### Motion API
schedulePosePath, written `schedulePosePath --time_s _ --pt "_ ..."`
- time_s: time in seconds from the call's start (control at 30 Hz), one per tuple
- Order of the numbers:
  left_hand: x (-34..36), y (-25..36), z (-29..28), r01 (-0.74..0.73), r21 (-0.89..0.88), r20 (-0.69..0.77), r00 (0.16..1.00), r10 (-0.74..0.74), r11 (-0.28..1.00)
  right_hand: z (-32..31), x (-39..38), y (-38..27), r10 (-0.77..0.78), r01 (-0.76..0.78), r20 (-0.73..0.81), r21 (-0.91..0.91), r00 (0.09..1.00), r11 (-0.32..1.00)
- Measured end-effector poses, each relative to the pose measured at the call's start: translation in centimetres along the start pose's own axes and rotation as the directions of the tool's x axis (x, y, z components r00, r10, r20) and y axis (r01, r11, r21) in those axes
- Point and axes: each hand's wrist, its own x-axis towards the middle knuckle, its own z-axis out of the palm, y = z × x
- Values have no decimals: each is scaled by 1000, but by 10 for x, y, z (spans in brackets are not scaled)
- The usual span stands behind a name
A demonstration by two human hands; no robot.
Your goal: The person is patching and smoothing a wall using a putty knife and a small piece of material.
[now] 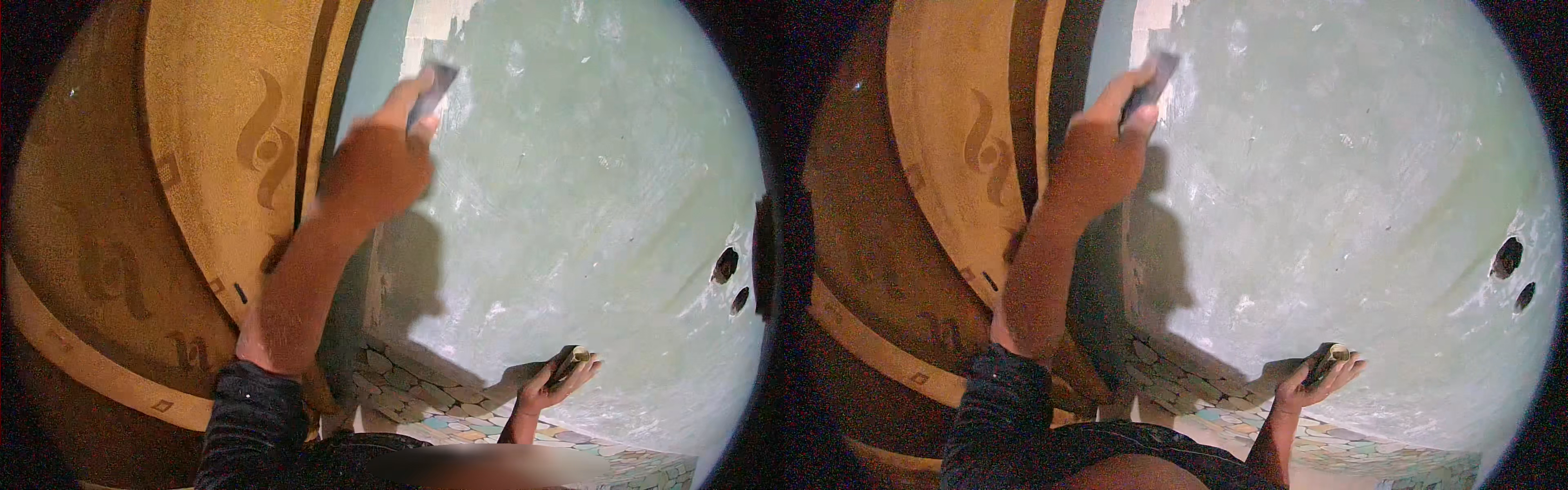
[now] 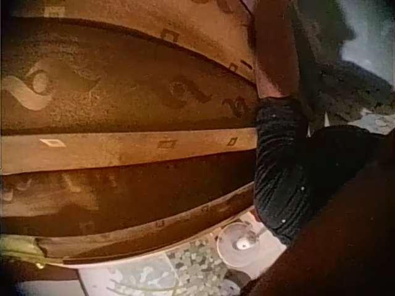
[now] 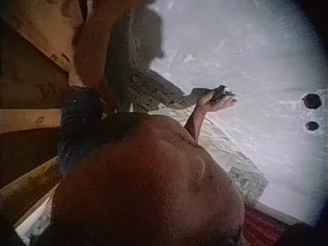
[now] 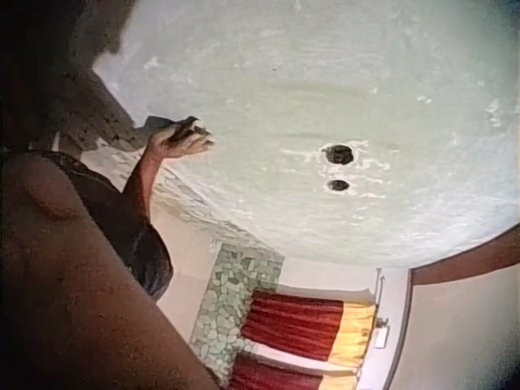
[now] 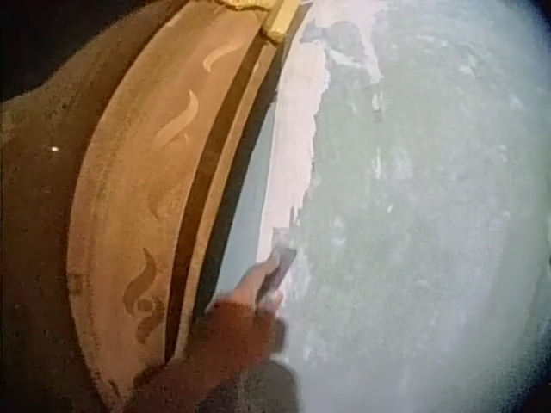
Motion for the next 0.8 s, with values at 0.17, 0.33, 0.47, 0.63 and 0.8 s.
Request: schedulePosePath --time_s 0.17,0.33,0.47,0.63,0.8 --pt "-41 -18 3 -37 -31 80 996 39 999 0 -1 4 13 -14 -22 -26 1000 1000" --pt "-55 -29 11 -99 -2 102 990 99 995 2 -4 4 5 -5 -27 -4 1000 1000" --pt "-60 -32 13 -80 -7 133 988 80 997 4 -5 5 16 -16 -28 -31 999 999" --pt "-42 -24 4 -46 80 187 982 30 996 8 -6 5 -12 10 -38 -43 999 999" --pt "-38 -22 3 -170 50 157 974 161 984 8 -5 5 -33 31 -41 -48 999 998"
